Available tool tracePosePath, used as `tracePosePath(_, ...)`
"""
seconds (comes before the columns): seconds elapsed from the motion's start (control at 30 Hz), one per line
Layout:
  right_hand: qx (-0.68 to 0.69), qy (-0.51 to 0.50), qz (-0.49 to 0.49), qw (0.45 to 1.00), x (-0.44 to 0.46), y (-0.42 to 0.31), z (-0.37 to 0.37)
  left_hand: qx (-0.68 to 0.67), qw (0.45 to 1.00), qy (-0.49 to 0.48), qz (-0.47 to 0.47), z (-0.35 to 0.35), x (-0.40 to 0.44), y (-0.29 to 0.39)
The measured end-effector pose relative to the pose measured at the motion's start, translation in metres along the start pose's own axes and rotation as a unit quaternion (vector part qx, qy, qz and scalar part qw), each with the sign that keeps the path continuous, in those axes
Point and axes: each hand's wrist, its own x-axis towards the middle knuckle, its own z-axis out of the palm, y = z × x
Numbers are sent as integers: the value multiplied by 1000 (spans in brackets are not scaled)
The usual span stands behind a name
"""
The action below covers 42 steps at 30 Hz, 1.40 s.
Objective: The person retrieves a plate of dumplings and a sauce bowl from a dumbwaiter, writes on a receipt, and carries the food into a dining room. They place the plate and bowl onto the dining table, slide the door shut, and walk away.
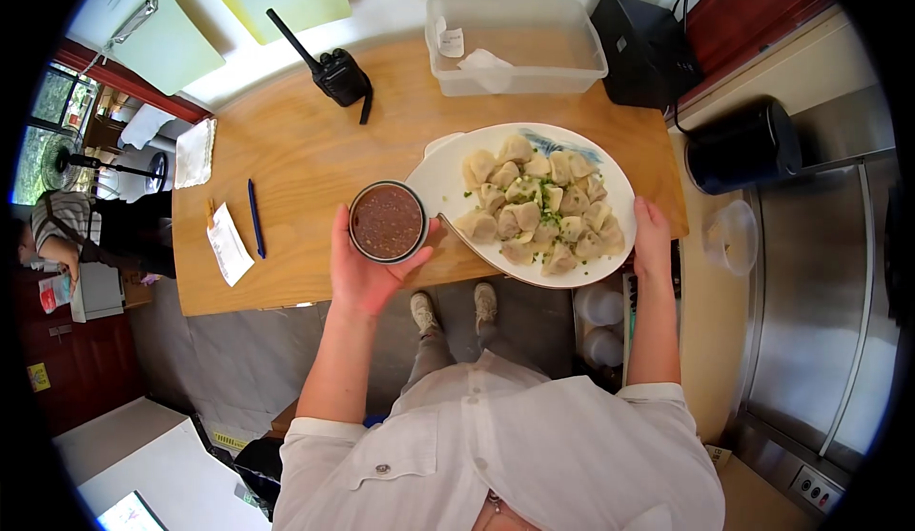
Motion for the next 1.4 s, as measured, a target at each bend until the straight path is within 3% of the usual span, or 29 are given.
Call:
tracePosePath(0.2,58,52,13,997,-42,18,-7,15,999,-4,-31,1,15,16)
tracePosePath(0.27,111,61,66,990,-58,14,-1,15,999,-4,-36,1,18,22)
tracePosePath(0.37,197,94,49,975,-81,16,9,11,999,-15,-43,2,24,30)
tracePosePath(0.6,315,55,123,940,-102,34,17,-5,995,-42,-88,0,29,27)
tracePosePath(1.1,270,87,67,957,-107,18,32,-5,997,-9,-76,-4,14,32)
tracePosePath(1.4,205,14,81,975,-116,-31,54,-37,998,19,48,2,-65,40)
